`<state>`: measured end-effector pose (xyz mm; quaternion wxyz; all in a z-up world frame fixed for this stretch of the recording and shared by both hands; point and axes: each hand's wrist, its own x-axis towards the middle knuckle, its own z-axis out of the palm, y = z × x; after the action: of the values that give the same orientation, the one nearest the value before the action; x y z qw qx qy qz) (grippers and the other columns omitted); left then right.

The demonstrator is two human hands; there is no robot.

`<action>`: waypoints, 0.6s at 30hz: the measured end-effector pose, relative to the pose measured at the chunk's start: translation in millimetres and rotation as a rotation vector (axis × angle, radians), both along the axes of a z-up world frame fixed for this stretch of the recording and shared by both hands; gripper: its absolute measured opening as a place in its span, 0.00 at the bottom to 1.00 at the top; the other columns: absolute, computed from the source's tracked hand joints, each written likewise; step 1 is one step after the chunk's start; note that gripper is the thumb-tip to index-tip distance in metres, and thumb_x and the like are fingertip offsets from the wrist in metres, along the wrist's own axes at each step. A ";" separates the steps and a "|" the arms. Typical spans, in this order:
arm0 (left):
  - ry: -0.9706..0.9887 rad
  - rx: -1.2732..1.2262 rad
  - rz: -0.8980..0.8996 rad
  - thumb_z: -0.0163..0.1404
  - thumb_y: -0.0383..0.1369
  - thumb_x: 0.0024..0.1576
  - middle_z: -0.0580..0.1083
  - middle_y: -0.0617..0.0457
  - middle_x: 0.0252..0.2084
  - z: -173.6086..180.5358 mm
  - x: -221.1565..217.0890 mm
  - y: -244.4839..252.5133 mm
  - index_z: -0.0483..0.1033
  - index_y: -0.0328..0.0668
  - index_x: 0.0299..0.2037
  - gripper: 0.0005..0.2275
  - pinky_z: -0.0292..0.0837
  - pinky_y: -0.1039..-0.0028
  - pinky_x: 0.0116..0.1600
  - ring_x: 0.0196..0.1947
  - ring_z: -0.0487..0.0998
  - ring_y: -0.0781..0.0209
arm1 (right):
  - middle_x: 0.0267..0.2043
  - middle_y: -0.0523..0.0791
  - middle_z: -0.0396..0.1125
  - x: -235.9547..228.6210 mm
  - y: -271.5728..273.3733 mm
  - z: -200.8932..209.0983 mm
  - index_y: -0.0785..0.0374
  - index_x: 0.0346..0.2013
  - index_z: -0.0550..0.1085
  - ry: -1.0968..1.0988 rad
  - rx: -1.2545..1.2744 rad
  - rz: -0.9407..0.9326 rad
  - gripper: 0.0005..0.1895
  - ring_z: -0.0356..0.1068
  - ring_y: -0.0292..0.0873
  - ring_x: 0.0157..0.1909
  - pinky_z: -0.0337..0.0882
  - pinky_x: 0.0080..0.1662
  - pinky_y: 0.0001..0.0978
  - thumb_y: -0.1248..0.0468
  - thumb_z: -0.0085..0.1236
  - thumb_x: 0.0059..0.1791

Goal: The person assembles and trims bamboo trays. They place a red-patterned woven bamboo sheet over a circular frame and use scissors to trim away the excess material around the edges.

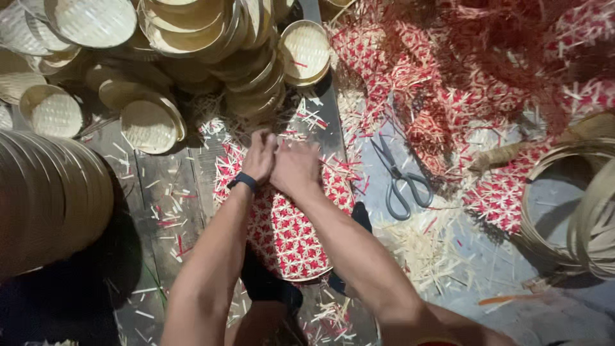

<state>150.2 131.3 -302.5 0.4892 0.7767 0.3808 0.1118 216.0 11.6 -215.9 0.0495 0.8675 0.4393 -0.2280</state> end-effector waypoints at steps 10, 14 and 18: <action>0.211 0.296 0.160 0.36 0.45 0.69 0.74 0.27 0.40 20.2 -110.2 -48.5 0.79 0.30 0.40 0.24 0.68 0.45 0.48 0.41 0.75 0.28 | 0.35 0.54 0.75 3.3 21.5 -3.5 0.58 0.38 0.83 0.211 0.130 0.033 0.41 0.75 0.53 0.40 0.71 0.45 0.51 0.27 0.37 0.48; 0.153 0.124 0.145 0.35 0.48 0.68 0.73 0.25 0.32 -13.3 -109.7 -33.7 0.79 0.29 0.37 0.27 0.65 0.41 0.42 0.37 0.75 0.25 | 0.34 0.54 0.76 2.9 26.3 7.1 0.56 0.38 0.84 0.152 0.172 0.054 0.40 0.77 0.55 0.40 0.73 0.44 0.50 0.27 0.39 0.48; 0.181 -0.088 0.199 0.35 0.52 0.66 0.73 0.24 0.31 -32.5 -111.4 -25.3 0.75 0.25 0.33 0.30 0.68 0.46 0.45 0.36 0.76 0.27 | 0.35 0.55 0.76 0.8 27.0 6.8 0.56 0.40 0.83 0.175 0.156 0.013 0.38 0.77 0.55 0.40 0.74 0.44 0.48 0.29 0.39 0.48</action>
<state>38.8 106.0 -335.0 0.4728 0.7199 0.5030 0.0725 216.8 38.6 -209.1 -0.0553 0.8427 0.4639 -0.2677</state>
